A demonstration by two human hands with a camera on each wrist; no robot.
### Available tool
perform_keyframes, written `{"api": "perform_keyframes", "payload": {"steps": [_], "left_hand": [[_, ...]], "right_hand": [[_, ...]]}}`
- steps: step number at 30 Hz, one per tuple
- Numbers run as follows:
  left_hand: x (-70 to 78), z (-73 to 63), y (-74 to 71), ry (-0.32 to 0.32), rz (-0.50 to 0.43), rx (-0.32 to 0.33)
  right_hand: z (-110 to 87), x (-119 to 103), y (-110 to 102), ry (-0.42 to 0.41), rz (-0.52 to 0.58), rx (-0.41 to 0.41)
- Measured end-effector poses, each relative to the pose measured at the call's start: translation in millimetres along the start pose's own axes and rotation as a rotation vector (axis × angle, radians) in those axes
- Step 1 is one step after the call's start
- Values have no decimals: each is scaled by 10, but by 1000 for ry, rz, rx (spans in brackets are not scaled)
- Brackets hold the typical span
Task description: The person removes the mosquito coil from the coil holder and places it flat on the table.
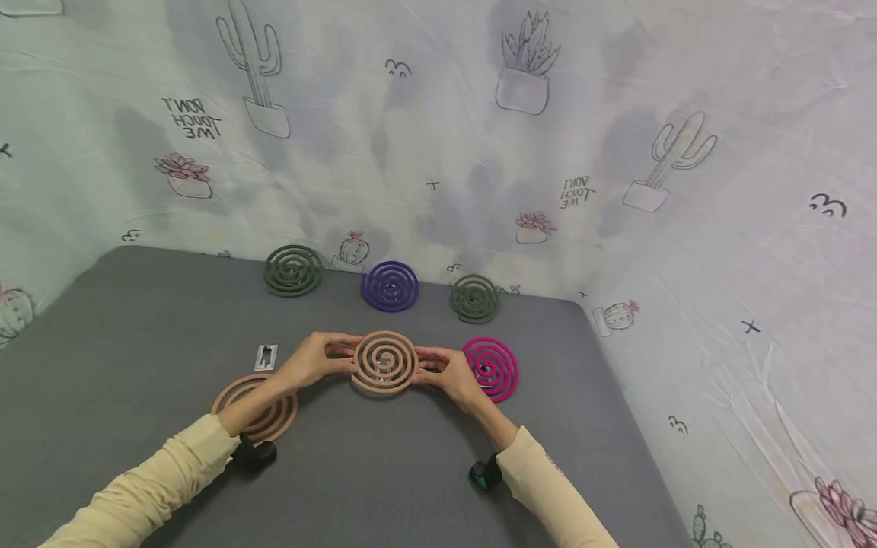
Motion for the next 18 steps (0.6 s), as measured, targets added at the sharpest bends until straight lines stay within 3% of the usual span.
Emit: {"api": "perform_keyframes", "payload": {"steps": [18], "left_hand": [[22, -23, 6, 12, 2, 15]], "right_hand": [[7, 7, -48, -17, -6, -1]]}}
Point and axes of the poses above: each hand's wrist, its own z-axis towards the middle knuckle, its own y-axis out of the palm, x = y × z, the point moved 9 cm from there along z, towards the middle knuckle, and after that the axes turned 7 degrees about x, right-handed, at the moved point
